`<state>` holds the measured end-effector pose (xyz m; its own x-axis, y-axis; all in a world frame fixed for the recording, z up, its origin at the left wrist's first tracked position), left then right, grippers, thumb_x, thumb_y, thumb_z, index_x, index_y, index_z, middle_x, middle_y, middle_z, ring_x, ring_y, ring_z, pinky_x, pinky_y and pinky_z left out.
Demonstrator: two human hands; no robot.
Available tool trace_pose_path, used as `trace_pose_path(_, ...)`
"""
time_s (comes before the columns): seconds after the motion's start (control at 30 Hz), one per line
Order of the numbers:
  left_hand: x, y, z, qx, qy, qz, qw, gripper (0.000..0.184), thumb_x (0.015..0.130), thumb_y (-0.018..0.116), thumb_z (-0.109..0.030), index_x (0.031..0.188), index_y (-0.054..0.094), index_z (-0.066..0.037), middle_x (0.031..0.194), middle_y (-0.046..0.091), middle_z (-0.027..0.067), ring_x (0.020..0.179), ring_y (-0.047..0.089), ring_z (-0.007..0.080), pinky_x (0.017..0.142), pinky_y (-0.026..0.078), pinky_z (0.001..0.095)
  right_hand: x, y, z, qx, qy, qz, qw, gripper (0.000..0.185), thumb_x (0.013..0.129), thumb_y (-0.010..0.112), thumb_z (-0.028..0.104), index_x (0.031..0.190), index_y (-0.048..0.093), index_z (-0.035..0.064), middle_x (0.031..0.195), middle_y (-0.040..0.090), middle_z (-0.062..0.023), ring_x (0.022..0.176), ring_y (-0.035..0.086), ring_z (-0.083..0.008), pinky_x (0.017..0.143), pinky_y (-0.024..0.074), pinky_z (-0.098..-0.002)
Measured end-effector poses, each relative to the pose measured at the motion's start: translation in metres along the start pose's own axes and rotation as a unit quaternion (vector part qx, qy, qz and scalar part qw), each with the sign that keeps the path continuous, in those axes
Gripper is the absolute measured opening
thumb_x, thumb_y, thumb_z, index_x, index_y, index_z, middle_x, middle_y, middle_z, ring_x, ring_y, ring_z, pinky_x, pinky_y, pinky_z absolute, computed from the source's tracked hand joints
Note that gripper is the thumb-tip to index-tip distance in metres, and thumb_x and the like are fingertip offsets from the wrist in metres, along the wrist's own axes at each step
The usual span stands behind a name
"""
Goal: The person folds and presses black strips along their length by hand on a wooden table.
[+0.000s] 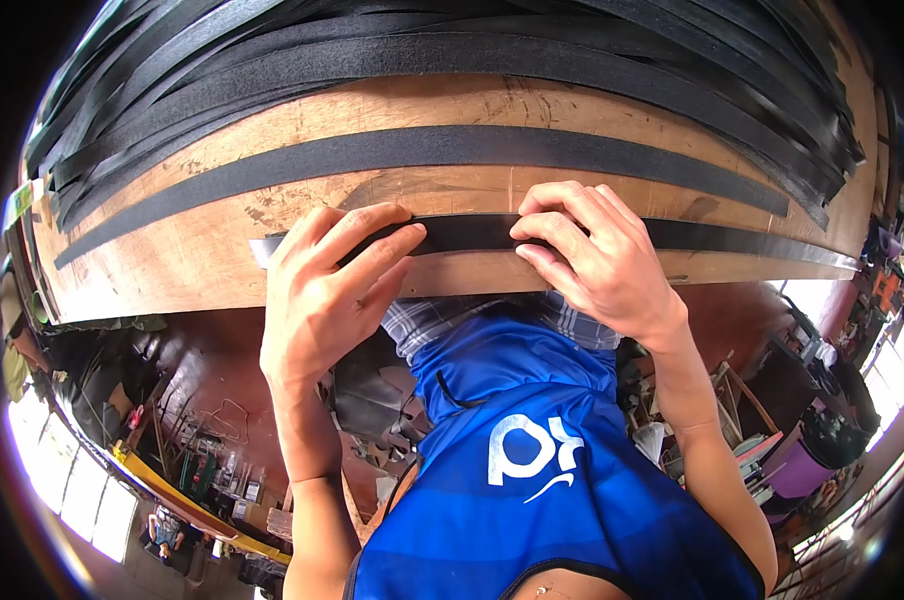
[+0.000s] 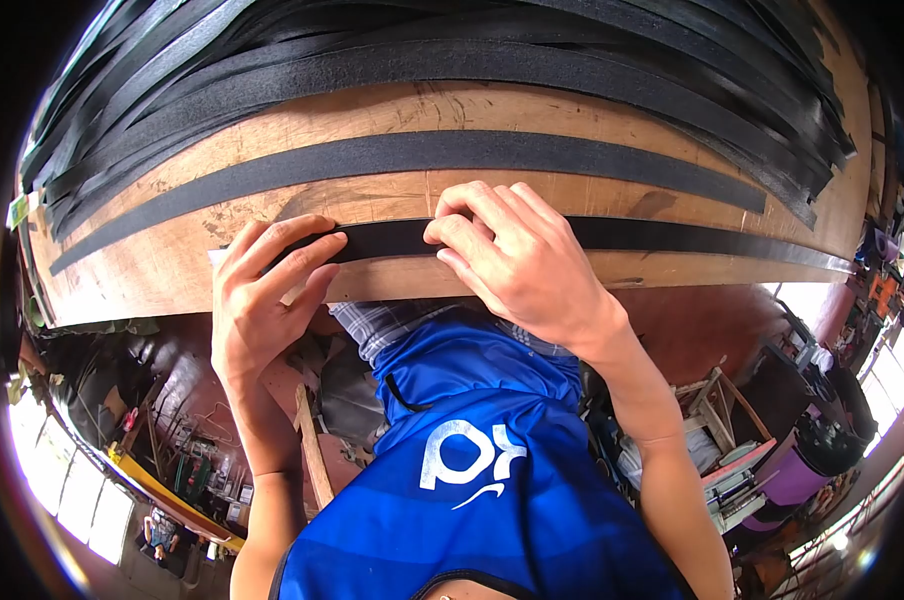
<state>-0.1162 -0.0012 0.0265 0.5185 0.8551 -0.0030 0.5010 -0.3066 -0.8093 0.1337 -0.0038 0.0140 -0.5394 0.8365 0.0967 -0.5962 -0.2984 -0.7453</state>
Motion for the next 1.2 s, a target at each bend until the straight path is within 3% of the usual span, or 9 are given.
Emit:
trace_pose_path(0.37, -0.001, 0.003, 0.001, 0.006, 0.000, -0.009, 1.000, 0.043, 0.075, 0.089, -0.005, 0.117, 0.082, -0.012, 0.120, 0.078, 0.0047, 0.095, 0.070, 0.0269, 0.083, 0.057, 0.0391, 0.012, 0.020, 0.012, 0.000, -0.023, -0.013, 1.000, 0.026, 0.082, 0.085, 0.008, 0.105, 0.073, 0.0100, 0.114, 0.068, -0.0038, 0.090, 0.066, -0.0233, 0.081, 0.0516, -0.0390)
trace_pose_path(0.6, -0.001, 0.004, 0.001, 0.012, 0.001, -0.011, 1.000, 0.043, 0.074, 0.090, -0.008, 0.116, 0.082, -0.012, 0.120, 0.078, 0.0049, 0.096, 0.070, 0.0276, 0.083, 0.057, 0.0397, 0.012, 0.022, 0.013, 0.007, -0.020, -0.012, 1.000, 0.027, 0.079, 0.083, 0.004, 0.103, 0.073, 0.0097, 0.117, 0.067, -0.0025, 0.080, 0.064, -0.0174, 0.078, 0.0499, -0.0373)
trace_pose_path(1.2, 0.001, 0.008, 0.000, 0.032, 0.029, -0.022, 0.999, 0.039, 0.075, 0.088, -0.007, 0.113, 0.080, -0.011, 0.115, 0.075, 0.0063, 0.092, 0.068, 0.0278, 0.079, 0.056, 0.0406, 0.018, 0.025, 0.017, 0.007, 0.000, 0.001, 1.000, 0.027, 0.079, 0.082, 0.004, 0.104, 0.073, 0.0097, 0.115, 0.066, -0.0046, 0.083, 0.065, -0.0193, 0.079, 0.0525, -0.0384)
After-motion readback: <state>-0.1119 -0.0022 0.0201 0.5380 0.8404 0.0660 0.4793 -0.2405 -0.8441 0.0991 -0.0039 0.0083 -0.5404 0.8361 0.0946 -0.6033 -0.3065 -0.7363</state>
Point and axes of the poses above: each hand's wrist, its own x-axis towards the middle knuckle, its own y-axis out of the palm, z = x × y, the point moved 4 cm from there along x, towards the middle knuckle
